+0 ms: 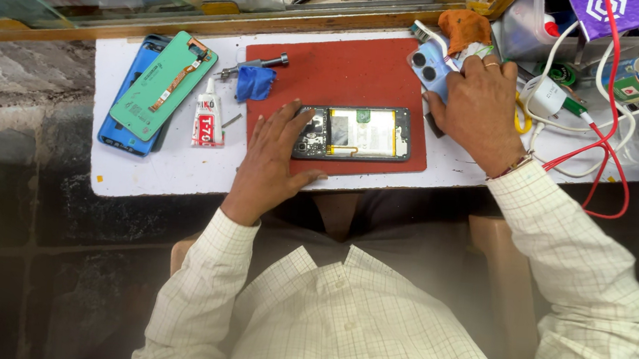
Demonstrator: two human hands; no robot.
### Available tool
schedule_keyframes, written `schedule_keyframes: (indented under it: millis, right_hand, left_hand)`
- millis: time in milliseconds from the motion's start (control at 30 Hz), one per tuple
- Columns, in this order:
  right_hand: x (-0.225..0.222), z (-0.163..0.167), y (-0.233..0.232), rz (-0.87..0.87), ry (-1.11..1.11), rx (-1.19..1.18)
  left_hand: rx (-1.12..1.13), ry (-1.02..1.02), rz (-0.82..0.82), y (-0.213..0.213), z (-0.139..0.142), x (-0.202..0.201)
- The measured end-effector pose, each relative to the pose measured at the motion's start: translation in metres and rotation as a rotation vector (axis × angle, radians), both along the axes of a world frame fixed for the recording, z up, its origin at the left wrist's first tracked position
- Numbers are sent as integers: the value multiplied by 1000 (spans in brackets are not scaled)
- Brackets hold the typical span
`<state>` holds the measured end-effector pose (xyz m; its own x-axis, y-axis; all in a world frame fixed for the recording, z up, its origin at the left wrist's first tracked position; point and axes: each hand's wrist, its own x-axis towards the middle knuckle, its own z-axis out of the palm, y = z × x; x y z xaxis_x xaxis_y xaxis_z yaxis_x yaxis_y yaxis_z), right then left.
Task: The person repairs a smartphone at a workbench. They pry open the phone's back cover, lift out the battery, brush the internal components with a toothbrush, unscrew and rework parts using a screwdriver and a blue pry tool, and handle the phone's rear panel and a replacement back cover.
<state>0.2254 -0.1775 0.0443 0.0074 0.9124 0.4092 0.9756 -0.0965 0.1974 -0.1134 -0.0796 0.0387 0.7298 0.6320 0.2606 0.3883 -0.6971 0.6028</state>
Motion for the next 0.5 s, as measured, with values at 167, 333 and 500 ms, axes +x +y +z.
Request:
schedule_keyframes:
  millis: [167,333,500]
  right_hand:
    - [4,-4,6,62,-199,68]
    - [17,8,-1,41,-61,300]
    - [40,31,-1,7,341,514]
  left_hand:
    - [47,27,0,11,-2,3]
    - [-24,-3,3,19,2,2]
    - [9,-5,50,26,7,-1]
